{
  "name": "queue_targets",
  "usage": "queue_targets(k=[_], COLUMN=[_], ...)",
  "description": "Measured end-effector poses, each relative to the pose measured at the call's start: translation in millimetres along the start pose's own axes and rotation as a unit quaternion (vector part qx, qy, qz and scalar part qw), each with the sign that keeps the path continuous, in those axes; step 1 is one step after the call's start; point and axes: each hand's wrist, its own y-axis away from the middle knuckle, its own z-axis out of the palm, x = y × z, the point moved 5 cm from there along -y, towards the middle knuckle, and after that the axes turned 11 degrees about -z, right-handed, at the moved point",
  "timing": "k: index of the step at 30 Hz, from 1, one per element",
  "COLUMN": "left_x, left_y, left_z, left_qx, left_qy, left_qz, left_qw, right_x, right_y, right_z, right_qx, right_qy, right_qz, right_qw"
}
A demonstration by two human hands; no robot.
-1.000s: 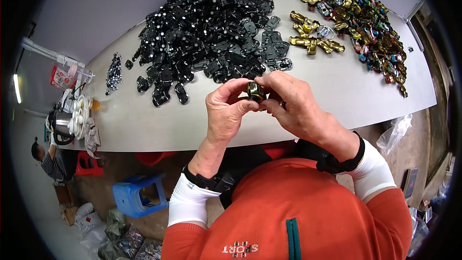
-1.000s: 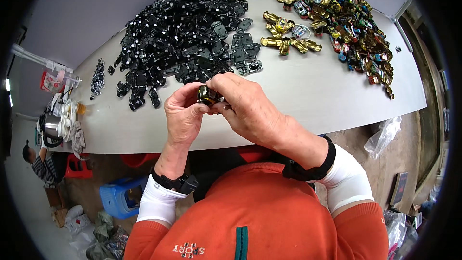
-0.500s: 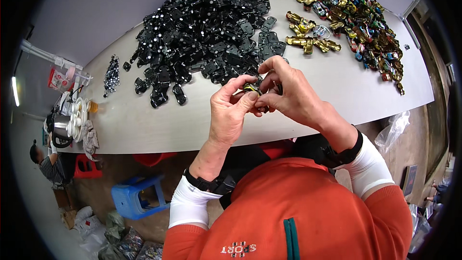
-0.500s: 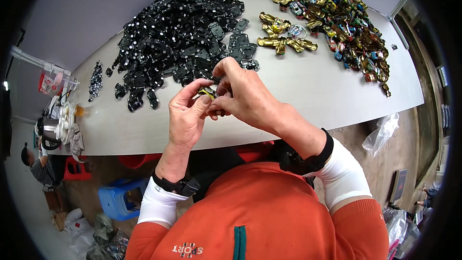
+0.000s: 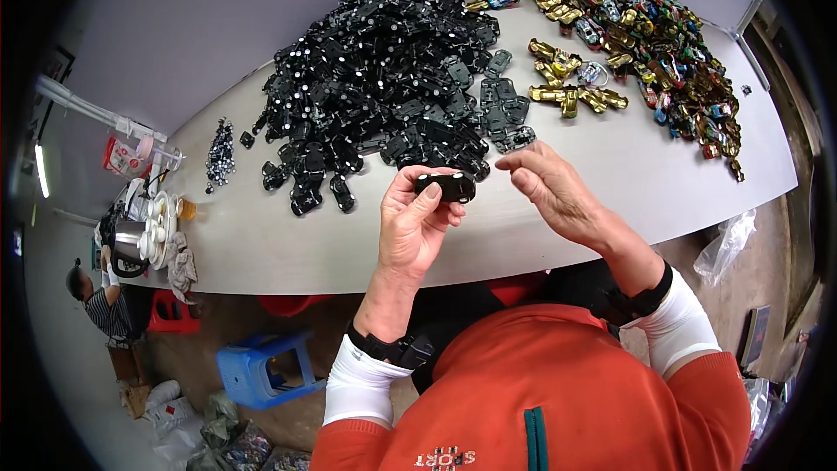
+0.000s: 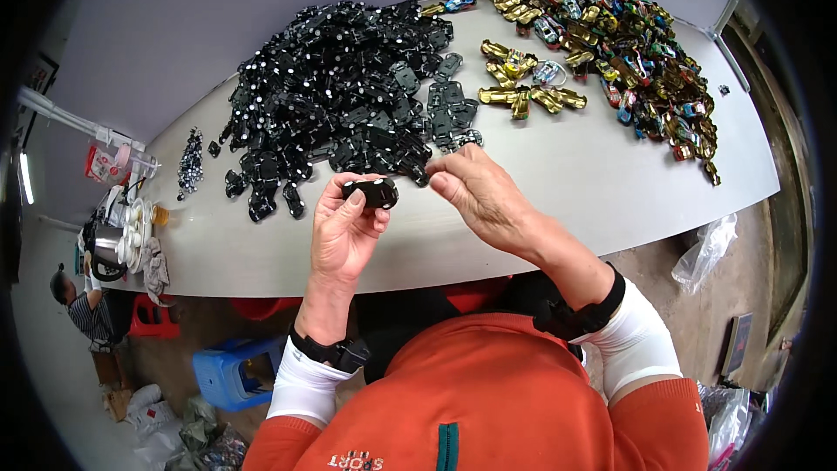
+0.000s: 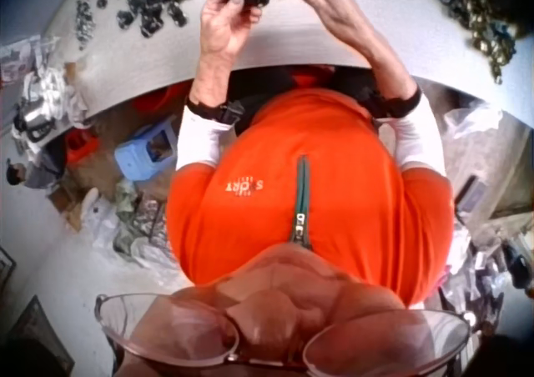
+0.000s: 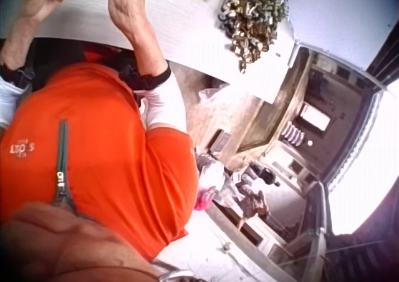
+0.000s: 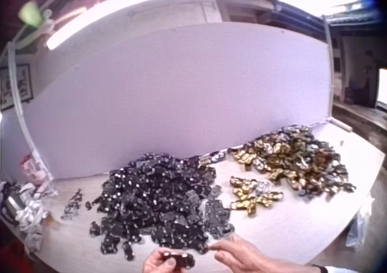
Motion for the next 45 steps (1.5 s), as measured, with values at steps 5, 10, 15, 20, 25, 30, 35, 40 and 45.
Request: queue_targets(k=[5, 10, 15, 20, 25, 30, 35, 40, 45], left_x=[-15.7, -20.7, -17.9, -20.4, -23.1, -24.5, -27.0, -29.0, -27.1], left_y=[-1.7, -3.7, 2.6, 0.8, -7.9, -2.6, -5.4, -6.0, -5.6], left_z=[-3.9, 1.1, 16.2, 4.0, -14.5, -8.0, -9.3, -9.5, -7.5], left_qx=[0.000, 0.010, 0.040, 0.058, 0.051, 0.055, 0.059, 0.070, 0.067], left_qy=[0.031, -0.024, -0.160, -0.100, -0.027, -0.052, -0.044, -0.084, -0.098], left_qz=[-0.055, -0.055, 0.035, -0.009, -0.061, -0.057, -0.075, -0.069, -0.071], left_qw=[0.998, 0.998, 0.986, 0.993, 0.996, 0.995, 0.994, 0.992, 0.990], right_x=[-2.3, 0.5, -6.0, -10.9, 1.2, 13.9, 6.8, 7.1, 11.2], right_y=[8.9, 4.8, -0.5, -2.3, 9.0, 15.3, 13.7, 14.5, 15.9], right_z=[16.0, 16.0, 15.6, 17.8, 11.9, 23.4, 22.9, 26.3, 29.6], right_qx=[-0.070, 0.026, 0.074, -0.007, -0.055, -0.037, -0.050, -0.069, -0.084], right_qy=[-0.232, -0.152, -0.022, -0.011, -0.183, -0.225, -0.230, -0.259, -0.296], right_qz=[0.132, 0.060, 0.031, 0.021, 0.135, 0.175, 0.136, 0.140, 0.135], right_qw=[0.961, 0.986, 0.997, 1.000, 0.972, 0.958, 0.962, 0.953, 0.942])
